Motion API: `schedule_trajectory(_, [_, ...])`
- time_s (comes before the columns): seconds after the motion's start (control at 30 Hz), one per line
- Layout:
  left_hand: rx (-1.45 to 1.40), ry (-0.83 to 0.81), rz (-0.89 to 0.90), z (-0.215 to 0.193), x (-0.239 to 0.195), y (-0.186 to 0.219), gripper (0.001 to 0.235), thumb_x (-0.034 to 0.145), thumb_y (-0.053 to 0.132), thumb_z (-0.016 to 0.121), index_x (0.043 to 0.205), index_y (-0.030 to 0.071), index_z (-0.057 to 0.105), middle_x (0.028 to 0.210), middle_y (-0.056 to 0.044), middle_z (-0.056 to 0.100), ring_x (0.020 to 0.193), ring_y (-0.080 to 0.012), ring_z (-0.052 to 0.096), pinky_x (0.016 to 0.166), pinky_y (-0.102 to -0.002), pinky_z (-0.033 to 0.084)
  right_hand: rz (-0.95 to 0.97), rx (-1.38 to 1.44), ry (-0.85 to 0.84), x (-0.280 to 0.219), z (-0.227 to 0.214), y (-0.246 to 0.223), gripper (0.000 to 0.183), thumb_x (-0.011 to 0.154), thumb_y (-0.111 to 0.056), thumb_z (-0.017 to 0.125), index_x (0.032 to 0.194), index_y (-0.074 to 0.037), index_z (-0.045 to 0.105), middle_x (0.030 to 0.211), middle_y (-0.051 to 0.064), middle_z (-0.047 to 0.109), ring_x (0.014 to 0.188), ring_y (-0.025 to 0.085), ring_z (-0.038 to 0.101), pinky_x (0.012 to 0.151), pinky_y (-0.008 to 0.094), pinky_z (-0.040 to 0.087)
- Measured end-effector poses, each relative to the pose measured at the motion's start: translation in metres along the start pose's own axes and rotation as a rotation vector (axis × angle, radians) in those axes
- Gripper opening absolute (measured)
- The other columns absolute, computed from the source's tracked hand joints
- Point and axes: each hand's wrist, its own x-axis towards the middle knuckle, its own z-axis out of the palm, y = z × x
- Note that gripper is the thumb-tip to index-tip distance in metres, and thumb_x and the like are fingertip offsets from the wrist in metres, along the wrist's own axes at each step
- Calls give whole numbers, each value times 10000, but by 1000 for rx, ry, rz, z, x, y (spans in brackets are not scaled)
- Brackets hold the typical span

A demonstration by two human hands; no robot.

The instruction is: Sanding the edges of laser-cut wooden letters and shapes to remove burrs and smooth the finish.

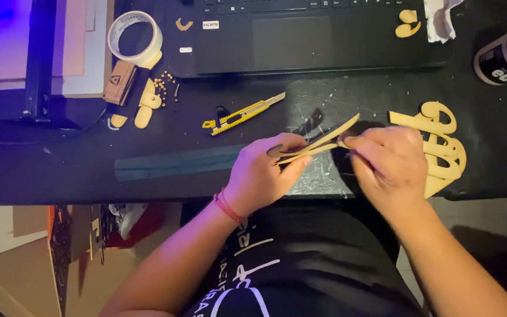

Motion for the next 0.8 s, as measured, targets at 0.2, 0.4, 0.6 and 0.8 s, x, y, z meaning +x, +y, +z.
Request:
schedule_trajectory(0.2, [-24, 56, 102, 1, -2, 4, 193, 808, 107, 753, 983, 150, 683, 813, -68, 717, 763, -342, 713, 721, -383, 581, 251, 303, -21, 12, 12, -36, 151, 849, 22, 715, 970, -60, 755, 951, 104, 674, 921, 321, 672, 896, 477, 543])
schedule_trajectory(0.4, [0, 49, 159, -2, -2, 1, 97, 839, 96, 730, 915, 121, 676, 746, -74, 688, 697, -333, 695, 668, -375, 581, 404, 465, -31, 3, 14, -34, 195, 854, 28, 701, 1037, -37, 725, 1023, 135, 705, 997, 309, 692, 901, 449, 522])
schedule_trajectory(0.6, [-68, 65, 74, -4, -5, -5, 152, 768, 121, 765, 877, 102, 660, 648, -78, 646, 636, -330, 682, 572, -362, 558, 381, 517, -112, 5, 5, -34, 186, 854, 50, 688, 1001, -47, 748, 1073, 164, 730, 1035, 348, 702, 907, 459, 522])
schedule_trajectory(0.8, [-41, 54, 124, -11, 2, 9, 99, 792, 95, 728, 842, 119, 647, 599, -53, 601, 569, -308, 641, 535, -331, 539, 149, 269, -132, 16, 6, -44, 156, 953, -74, 637, 1067, -67, 744, 1044, 112, 733, 1006, 383, 686, 898, 498, 497])
